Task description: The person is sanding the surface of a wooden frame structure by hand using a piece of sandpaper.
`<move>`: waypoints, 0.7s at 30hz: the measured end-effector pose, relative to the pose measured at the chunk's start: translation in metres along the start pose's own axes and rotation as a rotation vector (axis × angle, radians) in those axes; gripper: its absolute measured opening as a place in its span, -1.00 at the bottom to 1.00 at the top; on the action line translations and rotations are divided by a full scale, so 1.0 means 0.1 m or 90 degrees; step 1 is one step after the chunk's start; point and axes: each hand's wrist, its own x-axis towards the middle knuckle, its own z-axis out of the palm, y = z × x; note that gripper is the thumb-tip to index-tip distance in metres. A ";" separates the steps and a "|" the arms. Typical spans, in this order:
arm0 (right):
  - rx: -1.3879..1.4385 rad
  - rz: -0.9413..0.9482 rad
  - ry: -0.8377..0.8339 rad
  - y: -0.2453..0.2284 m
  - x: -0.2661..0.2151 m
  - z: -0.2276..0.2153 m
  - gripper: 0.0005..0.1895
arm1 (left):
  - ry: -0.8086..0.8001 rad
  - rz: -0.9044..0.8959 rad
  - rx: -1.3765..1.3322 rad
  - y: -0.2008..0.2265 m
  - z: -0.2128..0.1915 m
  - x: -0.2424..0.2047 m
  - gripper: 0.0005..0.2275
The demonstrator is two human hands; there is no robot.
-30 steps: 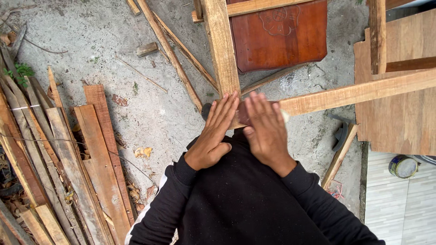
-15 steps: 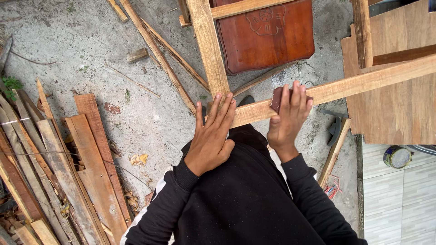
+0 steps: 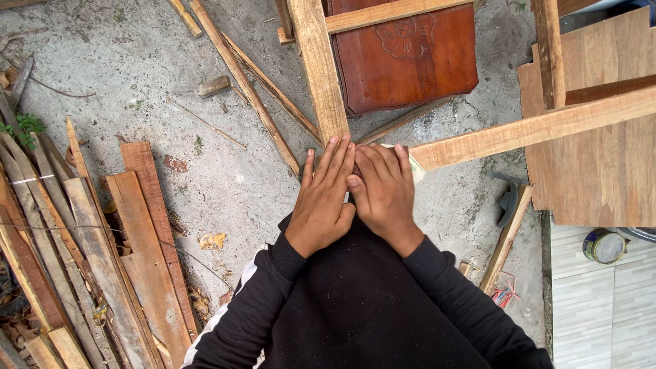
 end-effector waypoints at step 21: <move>0.044 -0.036 -0.093 0.55 0.29 -0.60 -0.58 | 0.021 -0.040 0.093 0.39 -0.10 0.15 -0.17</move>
